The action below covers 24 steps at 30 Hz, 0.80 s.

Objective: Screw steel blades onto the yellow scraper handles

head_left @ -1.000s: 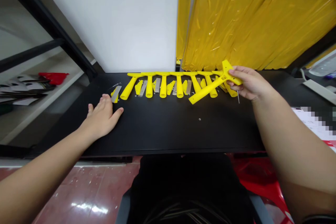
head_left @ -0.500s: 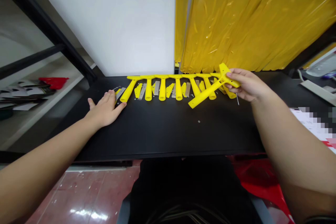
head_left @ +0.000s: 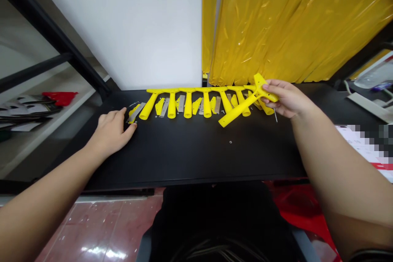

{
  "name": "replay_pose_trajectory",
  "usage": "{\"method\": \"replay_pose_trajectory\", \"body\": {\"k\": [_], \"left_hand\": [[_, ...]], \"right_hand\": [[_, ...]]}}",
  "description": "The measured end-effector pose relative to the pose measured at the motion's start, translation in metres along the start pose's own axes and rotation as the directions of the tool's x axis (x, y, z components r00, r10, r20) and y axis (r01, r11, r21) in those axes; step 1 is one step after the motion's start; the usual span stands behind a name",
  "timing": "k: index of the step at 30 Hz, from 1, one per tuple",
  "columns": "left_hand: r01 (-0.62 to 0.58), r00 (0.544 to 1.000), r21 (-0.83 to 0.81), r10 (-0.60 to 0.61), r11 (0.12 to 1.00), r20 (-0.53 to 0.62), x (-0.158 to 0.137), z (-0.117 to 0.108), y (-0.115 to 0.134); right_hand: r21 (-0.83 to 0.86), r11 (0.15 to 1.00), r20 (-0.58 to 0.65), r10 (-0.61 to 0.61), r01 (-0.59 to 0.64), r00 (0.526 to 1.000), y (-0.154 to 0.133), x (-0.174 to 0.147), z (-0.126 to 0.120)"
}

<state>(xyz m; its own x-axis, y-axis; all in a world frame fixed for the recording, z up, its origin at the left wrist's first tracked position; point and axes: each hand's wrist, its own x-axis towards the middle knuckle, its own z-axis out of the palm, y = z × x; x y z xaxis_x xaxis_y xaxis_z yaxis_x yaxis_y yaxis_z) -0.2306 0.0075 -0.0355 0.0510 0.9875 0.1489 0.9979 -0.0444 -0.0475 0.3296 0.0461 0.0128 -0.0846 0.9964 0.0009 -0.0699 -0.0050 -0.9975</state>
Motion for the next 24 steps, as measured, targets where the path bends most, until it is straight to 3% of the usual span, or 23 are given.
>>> {"method": "replay_pose_trajectory", "body": {"k": [11,24], "left_hand": [[0.029,0.991,-0.012,-0.027,0.999,0.134,0.028,-0.009,0.000],[0.025,0.989,0.009,-0.026,1.000,0.145,0.055,-0.011,0.003]], "right_hand": [[-0.015,1.000,0.002,0.026,-0.026,1.000,0.000,0.001,-0.004],[-0.015,1.000,0.020,0.020,-0.020,1.000,0.000,0.002,-0.005]]}}
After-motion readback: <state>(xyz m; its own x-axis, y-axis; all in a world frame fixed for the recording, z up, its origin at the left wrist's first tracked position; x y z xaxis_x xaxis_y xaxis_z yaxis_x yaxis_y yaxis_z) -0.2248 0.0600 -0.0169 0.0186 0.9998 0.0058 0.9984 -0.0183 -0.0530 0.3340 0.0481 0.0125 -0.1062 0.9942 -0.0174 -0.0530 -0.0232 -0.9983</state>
